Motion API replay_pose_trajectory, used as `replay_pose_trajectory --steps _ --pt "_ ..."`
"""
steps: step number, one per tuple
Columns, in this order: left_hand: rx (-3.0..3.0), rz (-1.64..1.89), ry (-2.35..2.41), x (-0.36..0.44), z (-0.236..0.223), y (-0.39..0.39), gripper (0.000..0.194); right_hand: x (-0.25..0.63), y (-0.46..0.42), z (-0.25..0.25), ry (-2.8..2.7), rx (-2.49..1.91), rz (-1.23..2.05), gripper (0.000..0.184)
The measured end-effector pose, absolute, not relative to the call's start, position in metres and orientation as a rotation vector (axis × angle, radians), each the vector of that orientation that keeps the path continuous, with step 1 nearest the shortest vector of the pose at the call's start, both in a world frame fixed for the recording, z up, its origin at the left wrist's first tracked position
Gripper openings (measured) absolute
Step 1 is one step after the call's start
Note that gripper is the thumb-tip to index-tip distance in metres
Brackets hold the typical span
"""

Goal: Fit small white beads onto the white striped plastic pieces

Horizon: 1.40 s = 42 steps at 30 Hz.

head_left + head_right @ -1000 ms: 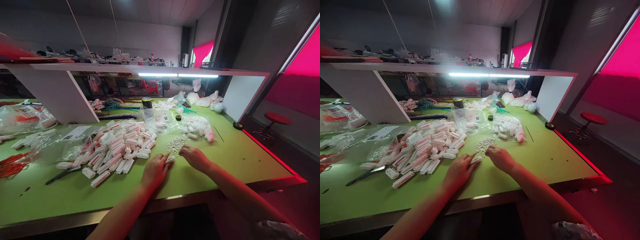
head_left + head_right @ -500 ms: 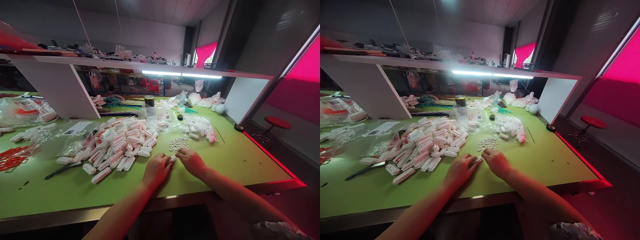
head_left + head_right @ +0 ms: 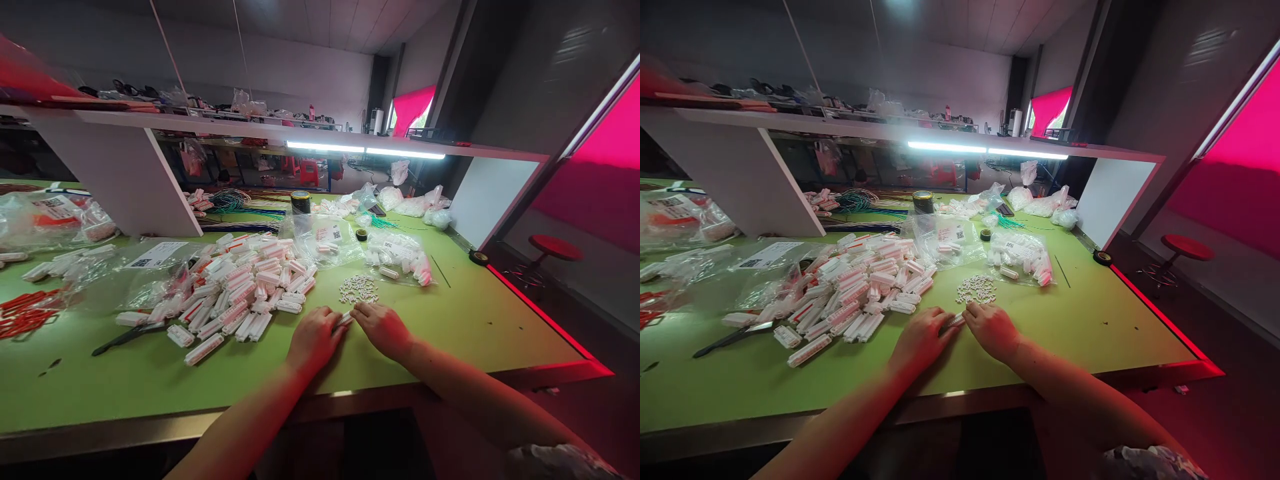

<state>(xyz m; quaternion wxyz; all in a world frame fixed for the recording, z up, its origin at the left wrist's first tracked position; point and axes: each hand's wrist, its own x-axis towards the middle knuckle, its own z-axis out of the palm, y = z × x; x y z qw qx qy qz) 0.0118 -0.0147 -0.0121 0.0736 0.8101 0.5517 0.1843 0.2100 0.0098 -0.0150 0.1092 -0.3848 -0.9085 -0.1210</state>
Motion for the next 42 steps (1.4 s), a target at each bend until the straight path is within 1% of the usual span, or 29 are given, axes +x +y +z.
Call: replay_pose_trajectory --steps 5,10,13,18,29,42 --pt "2.429 0.559 1.656 0.011 -0.012 -0.015 0.018 0.209 0.000 -0.016 -2.661 -1.126 -0.297 0.023" --pt "2.431 0.531 1.671 0.011 -0.011 -0.016 0.020 0.219 0.005 -0.007 -2.466 -1.232 0.014 0.024" --pt "2.434 0.528 1.667 0.010 -0.010 -0.016 0.020 0.234 0.019 0.000 -2.305 -1.417 0.102 0.021" --pt "2.427 0.518 1.664 0.008 -0.010 -0.016 0.020 0.256 0.034 0.009 -2.322 -1.677 0.138 0.017" --pt "2.418 0.538 1.659 0.007 -0.012 -0.016 0.019 0.256 0.035 0.001 -2.408 -1.604 0.170 0.014" --pt "2.411 0.527 1.651 0.009 -0.007 -0.016 0.019 0.248 0.029 0.009 -2.456 -1.770 0.027 0.023"
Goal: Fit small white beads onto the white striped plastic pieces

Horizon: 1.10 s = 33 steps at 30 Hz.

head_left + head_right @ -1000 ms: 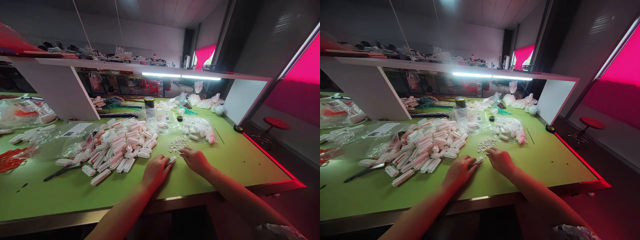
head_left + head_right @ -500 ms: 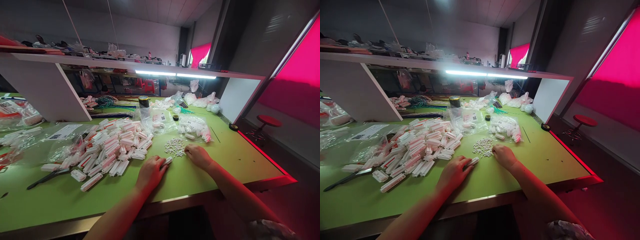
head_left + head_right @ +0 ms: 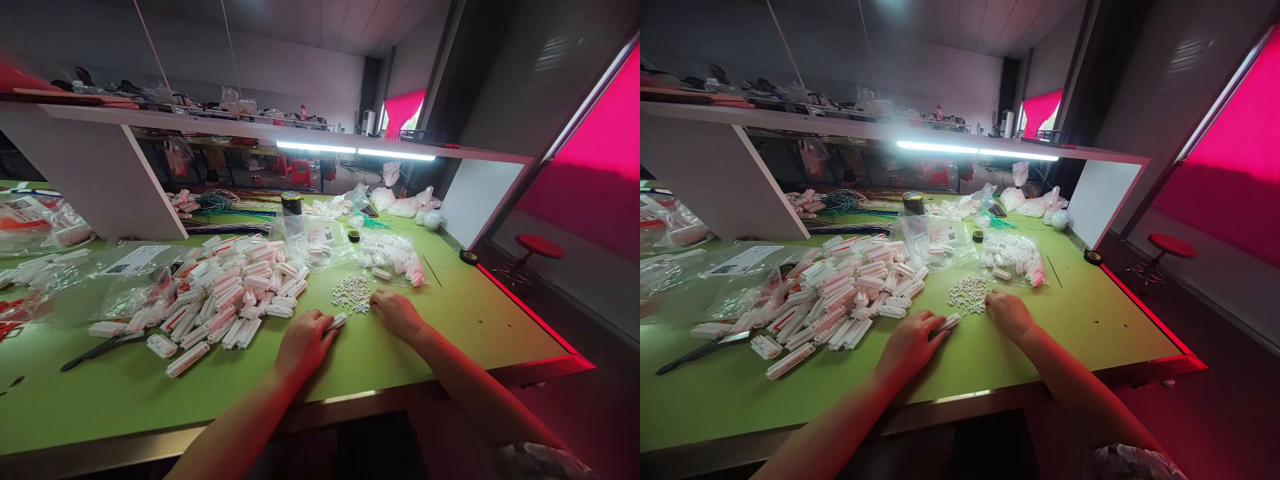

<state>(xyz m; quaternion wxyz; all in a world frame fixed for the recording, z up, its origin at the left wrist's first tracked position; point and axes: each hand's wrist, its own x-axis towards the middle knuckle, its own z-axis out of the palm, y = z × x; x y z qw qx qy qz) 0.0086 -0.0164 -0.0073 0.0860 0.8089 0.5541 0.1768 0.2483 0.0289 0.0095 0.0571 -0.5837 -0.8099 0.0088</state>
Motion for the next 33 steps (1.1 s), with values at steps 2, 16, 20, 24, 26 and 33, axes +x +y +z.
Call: replay_pose_trajectory --steps 2,16,20,24,26,33 --pt "2.405 0.531 1.643 0.008 -0.007 -0.016 0.019 0.248 0.028 0.011 -2.468 -1.802 0.000 0.023" --pt "2.397 0.554 1.628 0.008 -0.008 -0.016 0.019 0.259 0.035 0.008 -2.443 -1.672 0.136 0.017" --pt "2.393 0.567 1.622 0.008 -0.008 -0.016 0.020 0.262 0.039 0.004 -2.383 -1.629 0.196 0.014" --pt "2.390 0.580 1.603 0.010 -0.008 -0.016 0.018 0.249 0.034 0.003 -2.246 -1.378 0.304 0.011" --pt "2.377 0.595 1.599 0.011 -0.009 -0.015 0.017 0.237 0.029 0.002 -2.209 -1.208 0.345 0.011" --pt "2.346 0.637 1.578 0.012 -0.012 -0.014 0.017 0.216 0.018 -0.005 -2.382 -1.106 0.217 0.014"
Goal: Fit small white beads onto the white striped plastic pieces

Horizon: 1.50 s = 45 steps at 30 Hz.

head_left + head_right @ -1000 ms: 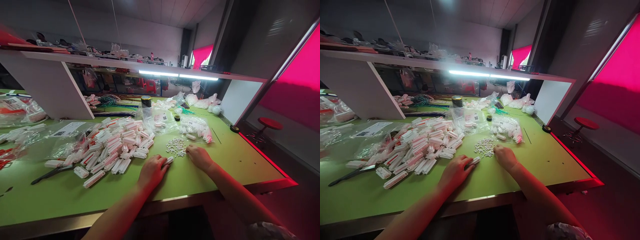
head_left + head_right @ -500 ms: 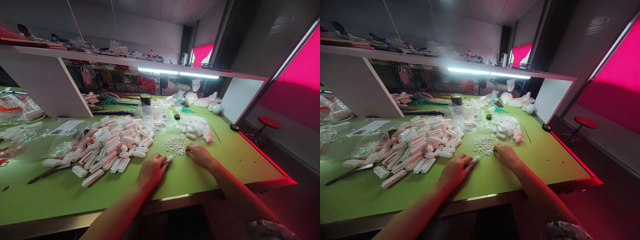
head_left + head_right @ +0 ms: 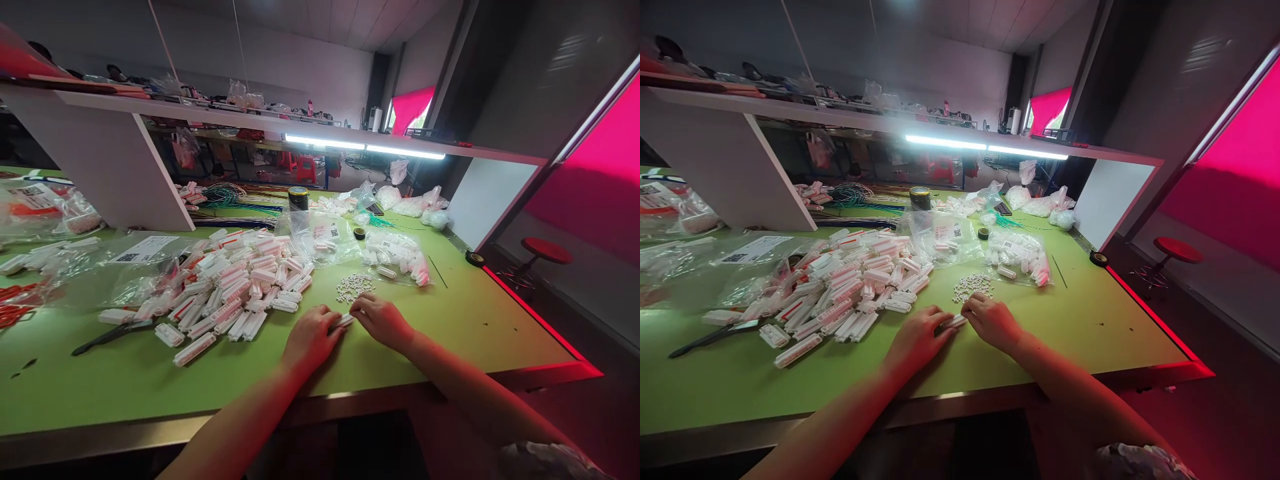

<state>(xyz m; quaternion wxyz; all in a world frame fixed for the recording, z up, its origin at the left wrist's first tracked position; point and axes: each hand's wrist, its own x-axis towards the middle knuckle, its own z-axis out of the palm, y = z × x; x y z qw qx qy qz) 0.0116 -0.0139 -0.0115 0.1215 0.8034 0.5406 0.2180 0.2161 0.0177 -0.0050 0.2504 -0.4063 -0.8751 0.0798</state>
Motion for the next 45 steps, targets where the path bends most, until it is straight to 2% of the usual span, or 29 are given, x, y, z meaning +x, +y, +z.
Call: replay_pose_trajectory --steps 9,31,35,41,45 --pt "2.331 0.637 1.580 0.012 -0.008 -0.015 0.018 0.213 0.013 -0.001 -2.663 -1.128 -0.227 0.018" --pt "2.367 0.627 1.599 0.013 -0.010 -0.014 0.018 0.209 0.012 0.008 -2.774 -1.029 -0.370 0.016" --pt "2.371 0.655 1.591 0.012 -0.011 -0.014 0.020 0.212 0.014 0.005 -2.719 -1.043 -0.276 0.017" --pt "2.409 0.661 1.587 0.011 -0.016 -0.013 0.019 0.231 0.028 -0.003 -2.400 -1.030 0.080 0.017" --pt "2.485 0.675 1.600 0.011 -0.019 -0.013 0.033 0.245 0.038 0.000 -2.285 -1.083 0.158 0.017"
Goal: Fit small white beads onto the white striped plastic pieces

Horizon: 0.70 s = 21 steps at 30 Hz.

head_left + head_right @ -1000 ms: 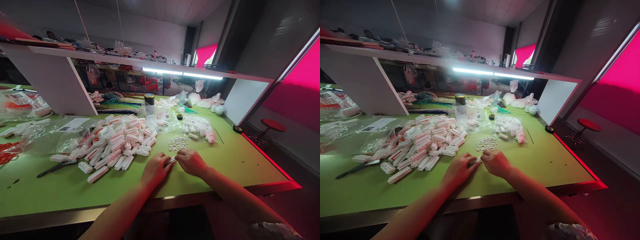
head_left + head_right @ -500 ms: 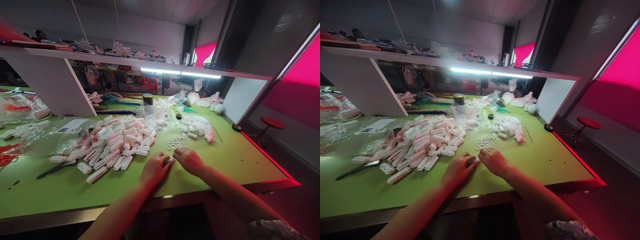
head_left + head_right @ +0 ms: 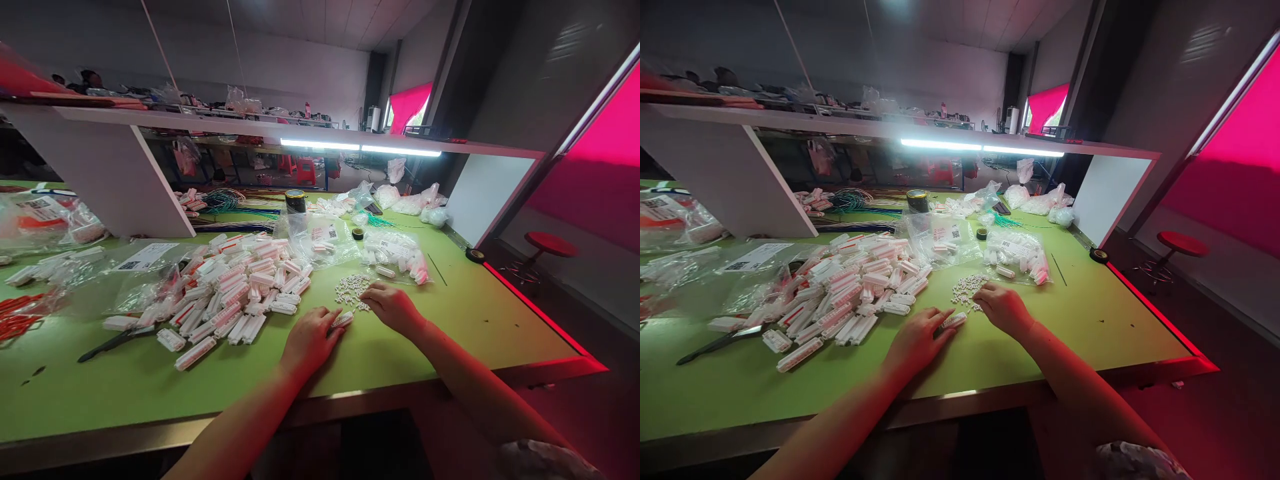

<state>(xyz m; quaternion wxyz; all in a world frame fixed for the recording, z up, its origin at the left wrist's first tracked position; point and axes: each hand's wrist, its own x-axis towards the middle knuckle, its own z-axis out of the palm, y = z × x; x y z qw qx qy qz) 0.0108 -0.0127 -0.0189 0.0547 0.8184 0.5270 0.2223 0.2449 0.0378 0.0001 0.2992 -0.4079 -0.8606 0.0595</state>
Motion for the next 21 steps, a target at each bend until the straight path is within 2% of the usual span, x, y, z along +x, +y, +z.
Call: replay_pose_trajectory --steps 9,14,21 --pt "2.675 0.442 1.516 0.011 -0.014 -0.017 0.039 0.268 0.045 0.011 -2.322 -1.466 0.188 0.017" --pt "2.677 0.404 1.538 0.012 -0.015 -0.016 0.040 0.261 0.041 0.006 -2.405 -1.495 0.272 0.016" --pt "2.670 0.356 1.608 0.021 -0.010 -0.018 0.038 0.253 0.039 -0.009 -2.418 -1.522 0.208 0.019"
